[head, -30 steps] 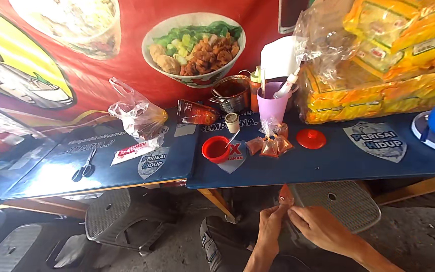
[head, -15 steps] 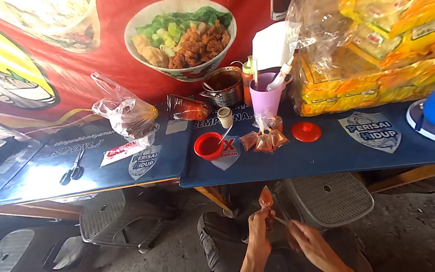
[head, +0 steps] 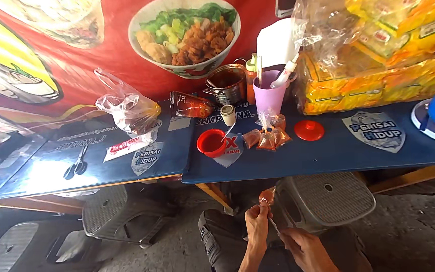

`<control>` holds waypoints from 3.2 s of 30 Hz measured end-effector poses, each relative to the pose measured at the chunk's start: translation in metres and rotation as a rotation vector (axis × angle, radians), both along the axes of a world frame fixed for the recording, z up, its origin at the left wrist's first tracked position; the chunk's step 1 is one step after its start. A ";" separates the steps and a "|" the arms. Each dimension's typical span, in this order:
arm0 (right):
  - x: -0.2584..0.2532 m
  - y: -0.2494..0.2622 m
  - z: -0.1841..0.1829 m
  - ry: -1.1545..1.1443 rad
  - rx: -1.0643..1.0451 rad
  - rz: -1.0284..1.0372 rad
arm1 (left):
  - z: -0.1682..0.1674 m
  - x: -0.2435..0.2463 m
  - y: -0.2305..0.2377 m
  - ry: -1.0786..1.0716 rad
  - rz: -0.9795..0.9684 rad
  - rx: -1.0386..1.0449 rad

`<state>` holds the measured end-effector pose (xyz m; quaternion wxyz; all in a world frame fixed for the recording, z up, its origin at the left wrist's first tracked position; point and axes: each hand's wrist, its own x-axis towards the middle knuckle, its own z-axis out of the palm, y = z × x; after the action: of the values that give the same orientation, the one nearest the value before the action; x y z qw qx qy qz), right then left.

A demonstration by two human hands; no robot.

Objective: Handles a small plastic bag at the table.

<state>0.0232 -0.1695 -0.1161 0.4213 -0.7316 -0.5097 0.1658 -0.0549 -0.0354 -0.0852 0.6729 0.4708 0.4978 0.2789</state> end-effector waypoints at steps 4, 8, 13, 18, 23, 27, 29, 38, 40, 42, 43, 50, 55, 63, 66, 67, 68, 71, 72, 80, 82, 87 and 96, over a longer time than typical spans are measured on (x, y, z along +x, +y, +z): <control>0.017 0.002 0.006 0.281 -0.178 0.036 | -0.015 -0.009 0.004 0.145 -0.157 0.178; 0.039 0.020 0.009 0.452 -0.160 -0.020 | 0.012 -0.012 0.002 0.636 -0.414 0.548; 0.039 0.046 0.015 -0.368 0.269 -0.122 | 0.015 -0.004 -0.011 0.782 -0.352 1.189; 0.058 0.057 0.017 -0.338 0.386 -0.002 | 0.025 0.002 -0.011 0.747 -0.381 1.325; 0.057 0.053 0.014 -0.154 0.386 -0.035 | 0.023 0.006 -0.004 0.622 -0.352 1.303; 0.061 0.050 0.025 0.161 0.257 -0.134 | 0.017 0.009 -0.003 0.350 -0.309 1.223; 0.062 0.049 0.032 0.388 0.172 -0.189 | 0.017 0.011 -0.003 0.244 -0.304 1.165; 0.061 0.046 0.017 0.371 0.170 -0.227 | 0.005 0.019 -0.006 0.152 -0.398 1.030; 0.060 0.042 0.010 0.263 0.177 -0.200 | 0.006 0.018 -0.006 0.166 -0.416 0.989; 0.059 0.038 0.008 0.145 0.201 -0.175 | 0.008 0.017 -0.005 0.174 -0.433 0.966; 0.058 0.036 0.008 0.105 0.215 -0.168 | 0.009 0.018 -0.004 0.175 -0.447 0.959; 0.061 0.039 0.010 0.109 0.294 -0.166 | 0.011 0.024 -0.007 0.218 -0.384 1.069; 0.059 0.043 0.011 0.085 0.278 -0.184 | 0.006 0.025 -0.011 0.323 -0.340 1.111; 0.063 0.042 0.021 0.654 0.223 -0.040 | -0.004 0.022 -0.006 0.300 -0.369 1.163; 0.072 0.040 0.031 0.857 0.114 0.048 | -0.004 0.019 -0.005 0.266 -0.360 1.157; 0.075 0.040 0.032 0.894 0.095 0.055 | -0.003 0.018 -0.004 0.256 -0.354 1.153; 0.076 0.041 0.034 0.917 0.083 0.050 | -0.002 0.018 -0.003 0.254 -0.340 1.162; 0.073 0.040 0.038 0.927 0.096 -0.031 | 0.000 0.017 0.001 0.310 -0.253 1.246; 0.071 0.040 0.039 0.894 0.115 -0.053 | 0.001 0.016 0.001 0.313 -0.234 1.242; 0.057 0.038 0.027 0.238 0.248 -0.128 | 0.007 0.024 -0.017 0.188 -0.139 1.004; 0.052 0.041 0.026 0.014 0.262 -0.200 | 0.009 0.028 -0.015 0.200 -0.112 1.087; 0.046 0.044 0.024 -0.292 0.293 -0.287 | 0.016 0.032 -0.012 0.156 -0.096 1.135; 0.039 0.040 0.027 -0.217 0.346 -0.296 | 0.027 0.032 0.001 0.054 -0.033 1.092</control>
<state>0.0622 -0.1295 -0.0895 0.5026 -0.7289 -0.4600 -0.0668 -0.0231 -0.0345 -0.0585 0.3220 0.7664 0.2904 0.4739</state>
